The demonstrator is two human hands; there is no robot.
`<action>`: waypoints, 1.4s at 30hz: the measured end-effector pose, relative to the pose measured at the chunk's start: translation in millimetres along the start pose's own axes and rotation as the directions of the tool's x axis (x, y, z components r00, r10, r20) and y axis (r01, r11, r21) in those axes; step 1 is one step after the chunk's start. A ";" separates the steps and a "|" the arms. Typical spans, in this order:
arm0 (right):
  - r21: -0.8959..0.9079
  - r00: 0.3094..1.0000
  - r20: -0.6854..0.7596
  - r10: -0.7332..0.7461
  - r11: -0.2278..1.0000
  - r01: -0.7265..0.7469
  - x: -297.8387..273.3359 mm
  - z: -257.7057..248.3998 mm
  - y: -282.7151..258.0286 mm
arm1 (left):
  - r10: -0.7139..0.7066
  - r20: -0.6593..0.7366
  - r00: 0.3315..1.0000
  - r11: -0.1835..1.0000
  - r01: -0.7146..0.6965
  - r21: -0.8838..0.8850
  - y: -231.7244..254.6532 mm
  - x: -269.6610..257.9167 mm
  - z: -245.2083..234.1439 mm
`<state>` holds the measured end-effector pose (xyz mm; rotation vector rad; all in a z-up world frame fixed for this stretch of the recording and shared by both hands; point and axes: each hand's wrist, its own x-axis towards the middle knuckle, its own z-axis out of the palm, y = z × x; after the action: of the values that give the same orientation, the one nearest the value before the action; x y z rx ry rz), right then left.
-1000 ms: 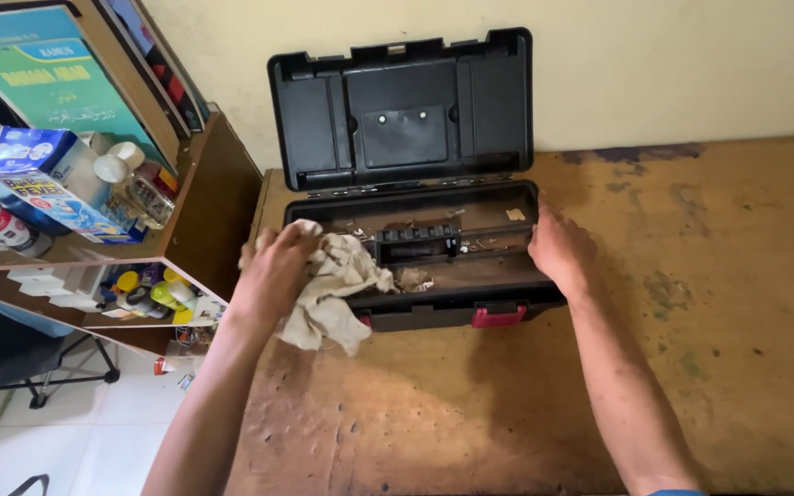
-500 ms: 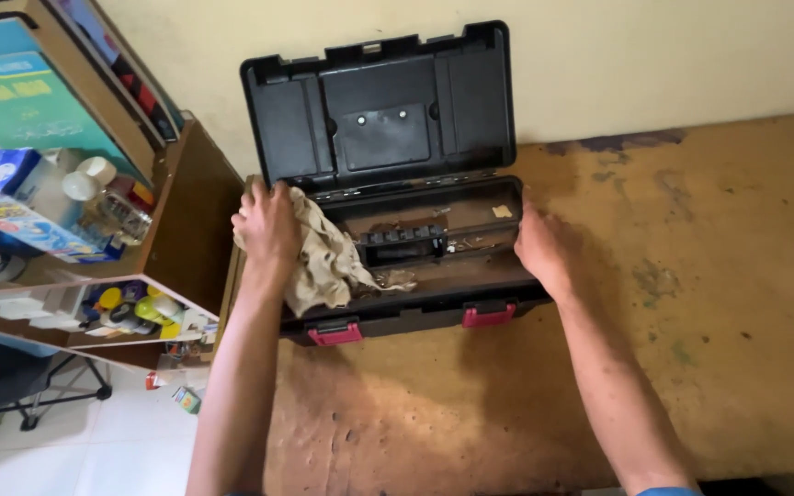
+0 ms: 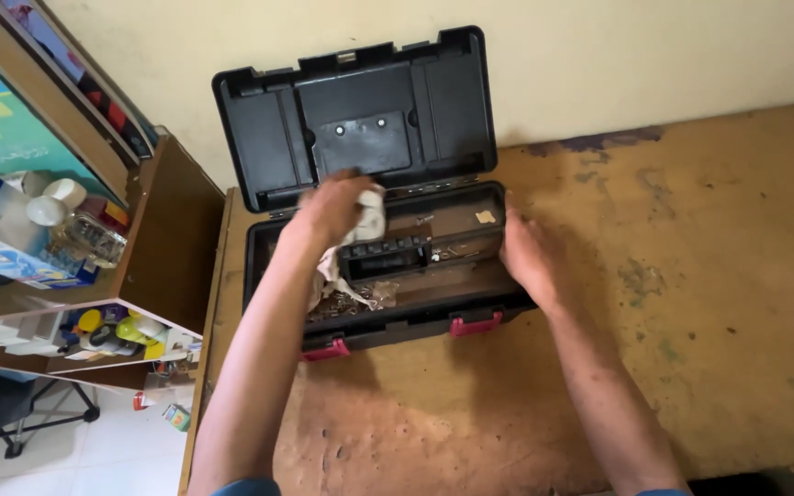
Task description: Sorting various screws into a divided tray and cleaning the toolbox with a cloth.
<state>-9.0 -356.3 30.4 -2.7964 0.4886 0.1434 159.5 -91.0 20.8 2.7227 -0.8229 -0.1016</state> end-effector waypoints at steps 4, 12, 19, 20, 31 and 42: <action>0.060 0.999 -0.026 0.028 0.998 -0.026 -3.7 -0.1 -4.8 | -0.387 -0.141 0.911 0.854 0.412 0.318 -30.0 -24.7 -8.4; 0.052 0.998 0.038 0.050 0.997 -0.052 0.0 -5.7 -2.3 | -0.165 -0.565 0.808 0.841 0.415 0.348 -10.7 73.1 97.2; -0.029 0.995 -0.084 0.054 0.998 -0.057 43.5 57.8 39.3 | 0.071 -0.049 0.996 0.988 -0.063 0.142 180.9 103.1 89.0; 0.011 0.992 -0.118 0.047 0.999 -0.046 41.0 56.4 37.1 | 0.147 -0.094 0.985 0.961 -0.120 0.247 195.2 100.8 95.6; 0.064 0.999 -0.007 0.052 0.997 -0.051 24.2 27.1 19.4 | -0.066 -0.317 0.946 0.906 0.190 0.377 76.6 -13.9 -6.0; 0.029 0.998 -0.057 0.009 1.000 -0.008 23.1 31.9 20.1 | -0.389 -0.089 0.917 0.906 0.398 0.141 -100.2 -127.5 -24.9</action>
<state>4.2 -371.9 -8.9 -2.7767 0.5118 0.0584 110.1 65.3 12.4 2.9883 -0.2604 -0.0415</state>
